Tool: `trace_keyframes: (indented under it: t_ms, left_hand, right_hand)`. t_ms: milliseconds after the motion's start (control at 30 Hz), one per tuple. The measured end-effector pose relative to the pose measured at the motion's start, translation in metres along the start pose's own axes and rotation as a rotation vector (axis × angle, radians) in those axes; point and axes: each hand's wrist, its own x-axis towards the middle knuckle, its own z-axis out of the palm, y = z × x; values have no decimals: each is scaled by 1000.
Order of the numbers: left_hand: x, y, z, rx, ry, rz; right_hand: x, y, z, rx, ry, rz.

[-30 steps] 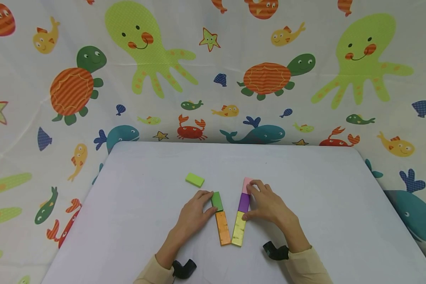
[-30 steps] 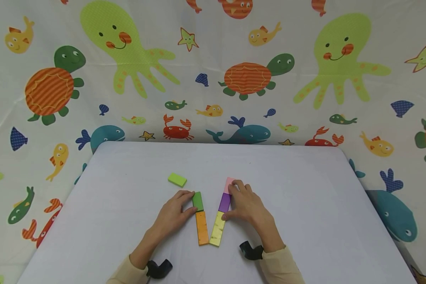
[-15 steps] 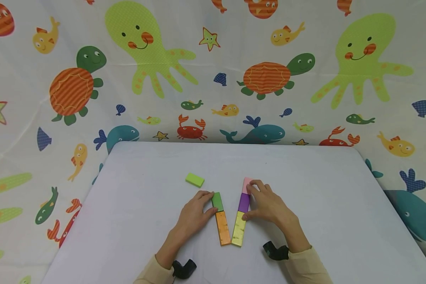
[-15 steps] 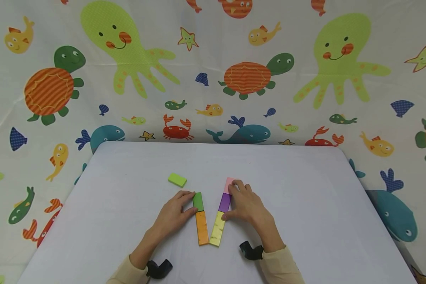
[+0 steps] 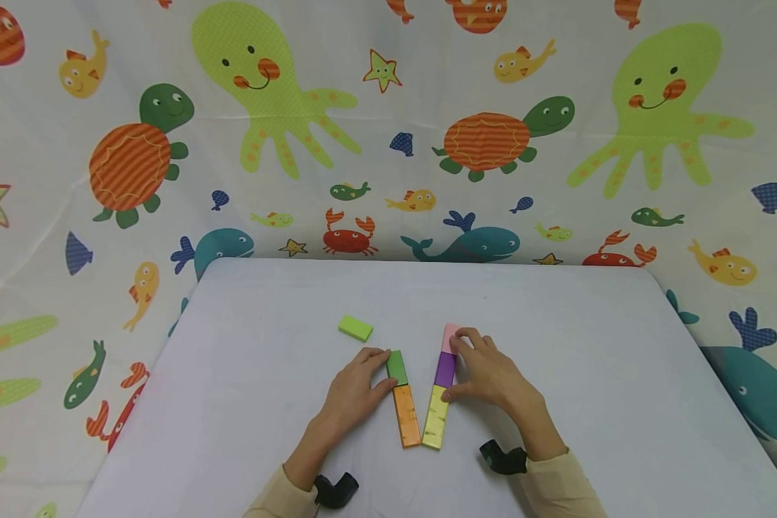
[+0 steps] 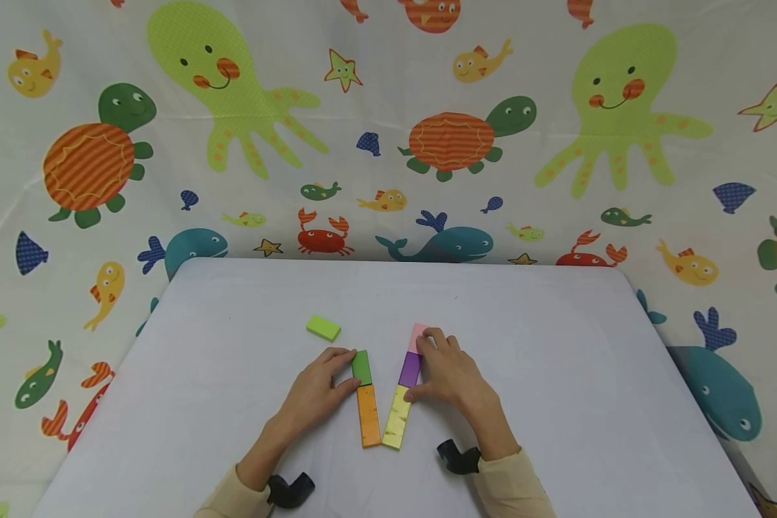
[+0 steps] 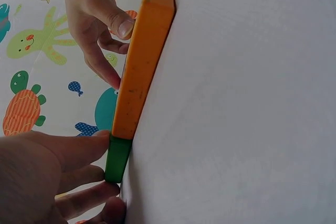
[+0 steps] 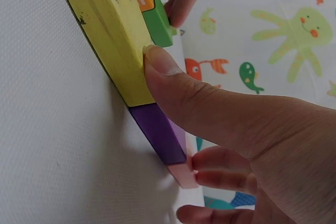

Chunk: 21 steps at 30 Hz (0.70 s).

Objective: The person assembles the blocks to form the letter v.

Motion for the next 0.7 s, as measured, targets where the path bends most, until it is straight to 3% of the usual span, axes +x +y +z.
trace_keyframes:
  t_ms: [700]
  left_hand:
    - [1,0,0,23,-5,18]
  right_hand:
    - [1,0,0,6,-8,4]
